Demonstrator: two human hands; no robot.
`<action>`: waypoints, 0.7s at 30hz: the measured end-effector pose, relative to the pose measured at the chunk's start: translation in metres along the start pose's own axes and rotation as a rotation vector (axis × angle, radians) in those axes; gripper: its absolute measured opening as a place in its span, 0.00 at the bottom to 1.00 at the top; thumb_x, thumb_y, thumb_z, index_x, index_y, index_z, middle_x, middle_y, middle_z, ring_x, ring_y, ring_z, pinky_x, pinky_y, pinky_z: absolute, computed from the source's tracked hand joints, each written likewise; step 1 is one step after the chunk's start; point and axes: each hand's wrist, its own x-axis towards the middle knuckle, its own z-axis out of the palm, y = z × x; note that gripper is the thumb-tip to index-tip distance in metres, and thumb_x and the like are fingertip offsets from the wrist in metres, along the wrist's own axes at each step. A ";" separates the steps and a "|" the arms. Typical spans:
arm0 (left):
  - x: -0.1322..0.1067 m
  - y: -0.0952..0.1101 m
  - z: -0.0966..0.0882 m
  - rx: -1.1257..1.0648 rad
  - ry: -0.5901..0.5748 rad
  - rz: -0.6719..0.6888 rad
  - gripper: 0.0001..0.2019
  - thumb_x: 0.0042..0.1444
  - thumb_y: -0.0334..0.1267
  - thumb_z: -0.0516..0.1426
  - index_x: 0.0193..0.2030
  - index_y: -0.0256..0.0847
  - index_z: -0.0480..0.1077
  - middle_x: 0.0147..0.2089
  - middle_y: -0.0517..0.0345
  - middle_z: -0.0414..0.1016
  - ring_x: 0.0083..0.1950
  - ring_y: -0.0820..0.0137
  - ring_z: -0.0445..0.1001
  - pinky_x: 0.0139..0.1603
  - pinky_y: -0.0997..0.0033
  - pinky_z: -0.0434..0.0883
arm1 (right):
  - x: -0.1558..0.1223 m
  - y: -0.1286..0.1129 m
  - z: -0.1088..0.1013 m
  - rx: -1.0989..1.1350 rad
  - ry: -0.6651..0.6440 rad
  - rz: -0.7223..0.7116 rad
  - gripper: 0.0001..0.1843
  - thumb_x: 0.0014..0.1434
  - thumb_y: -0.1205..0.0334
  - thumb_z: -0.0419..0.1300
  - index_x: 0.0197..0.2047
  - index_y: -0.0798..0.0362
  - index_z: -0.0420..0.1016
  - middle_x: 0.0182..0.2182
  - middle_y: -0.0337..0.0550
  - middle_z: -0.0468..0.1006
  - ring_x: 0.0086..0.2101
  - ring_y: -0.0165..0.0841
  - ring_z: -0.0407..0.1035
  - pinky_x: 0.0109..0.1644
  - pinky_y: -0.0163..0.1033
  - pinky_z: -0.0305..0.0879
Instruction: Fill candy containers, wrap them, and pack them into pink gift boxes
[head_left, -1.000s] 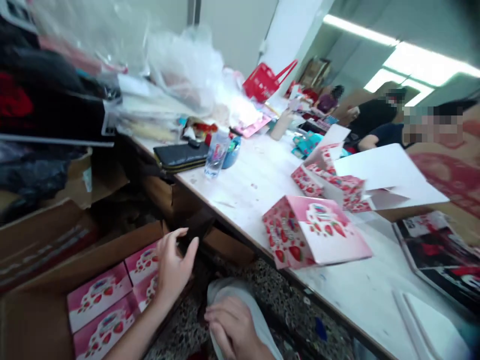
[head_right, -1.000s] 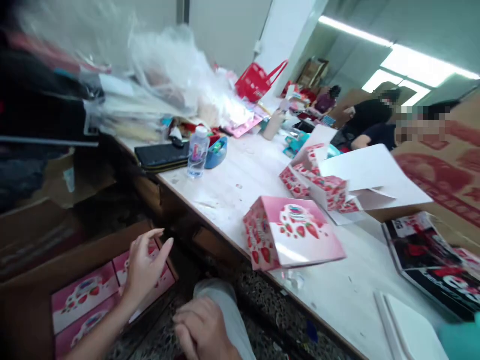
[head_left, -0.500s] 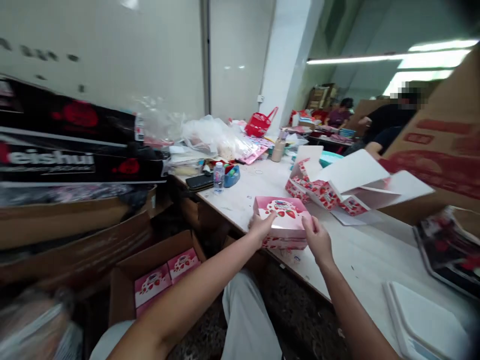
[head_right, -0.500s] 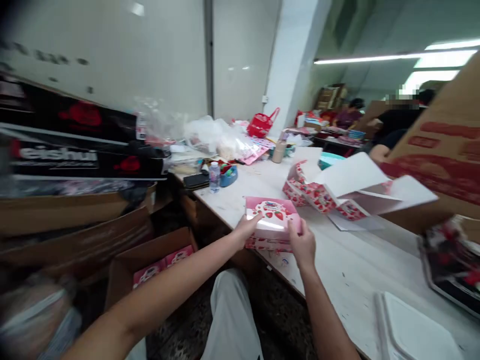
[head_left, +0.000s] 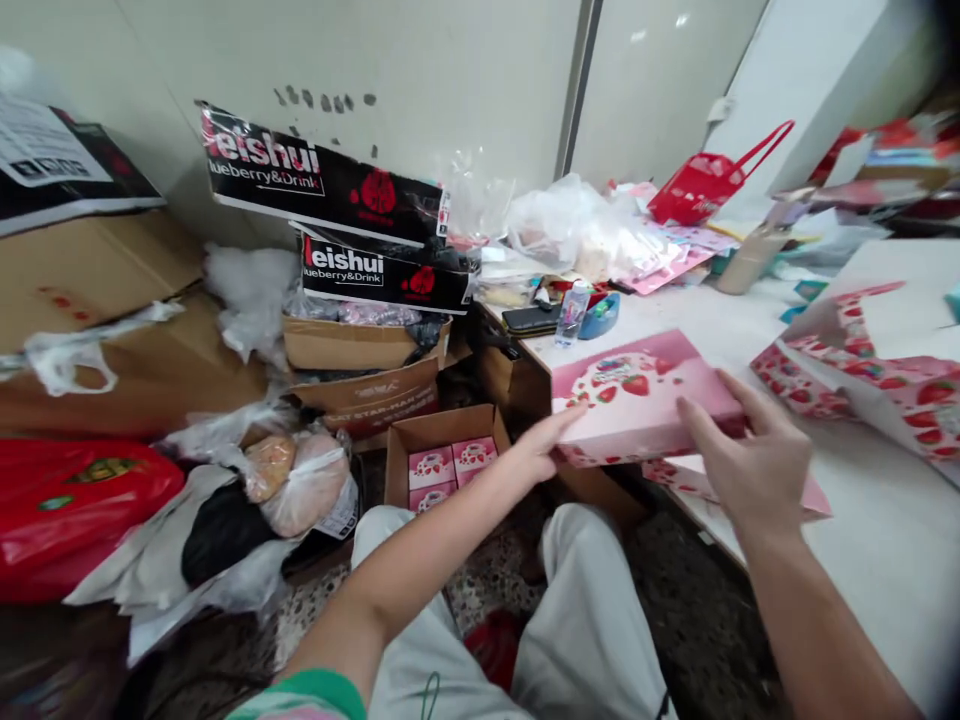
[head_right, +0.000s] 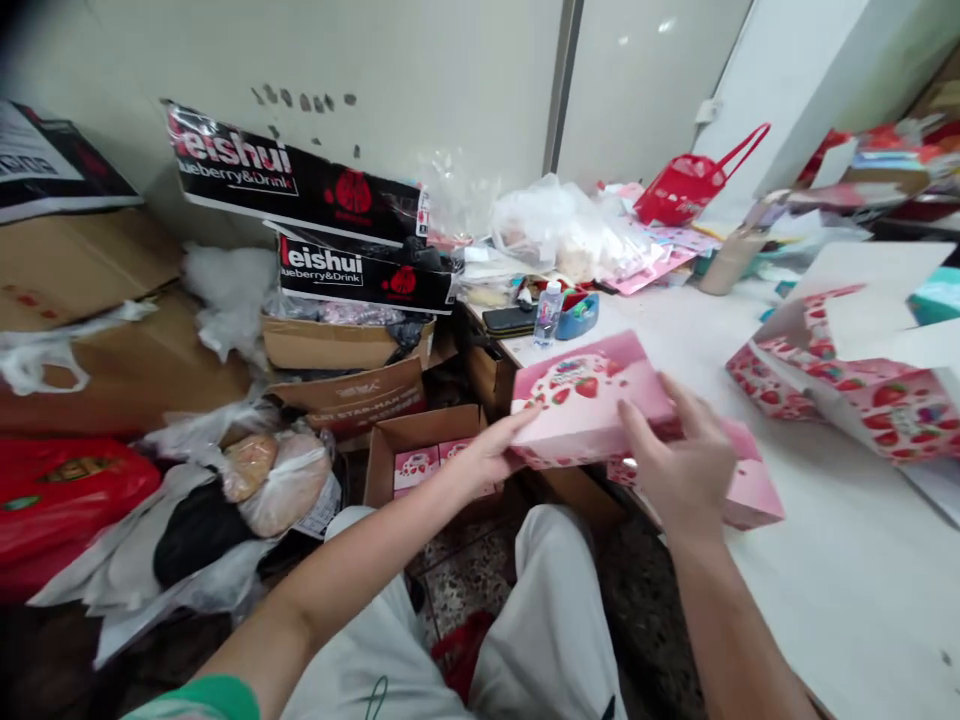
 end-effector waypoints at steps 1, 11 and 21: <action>-0.012 0.010 -0.023 -0.053 0.004 -0.020 0.26 0.47 0.47 0.63 0.51 0.35 0.68 0.52 0.43 0.73 0.47 0.61 0.75 0.46 0.65 0.73 | -0.004 -0.012 0.018 0.045 -0.060 -0.060 0.28 0.52 0.50 0.60 0.54 0.52 0.71 0.48 0.49 0.75 0.46 0.43 0.70 0.54 0.48 0.64; -0.033 0.023 -0.291 0.083 0.763 0.033 0.25 0.37 0.37 0.69 0.44 0.34 0.71 0.43 0.46 0.78 0.39 0.64 0.78 0.40 0.68 0.75 | -0.105 0.059 0.241 0.257 -0.684 0.135 0.22 0.60 0.49 0.50 0.49 0.53 0.73 0.48 0.50 0.75 0.49 0.40 0.68 0.56 0.49 0.62; 0.088 -0.106 -0.457 0.169 0.985 -0.001 0.35 0.38 0.38 0.69 0.54 0.44 0.60 0.50 0.51 0.74 0.46 0.65 0.76 0.47 0.66 0.73 | -0.207 0.139 0.317 0.033 -1.311 0.083 0.16 0.62 0.56 0.49 0.44 0.50 0.75 0.39 0.47 0.79 0.40 0.39 0.73 0.46 0.43 0.69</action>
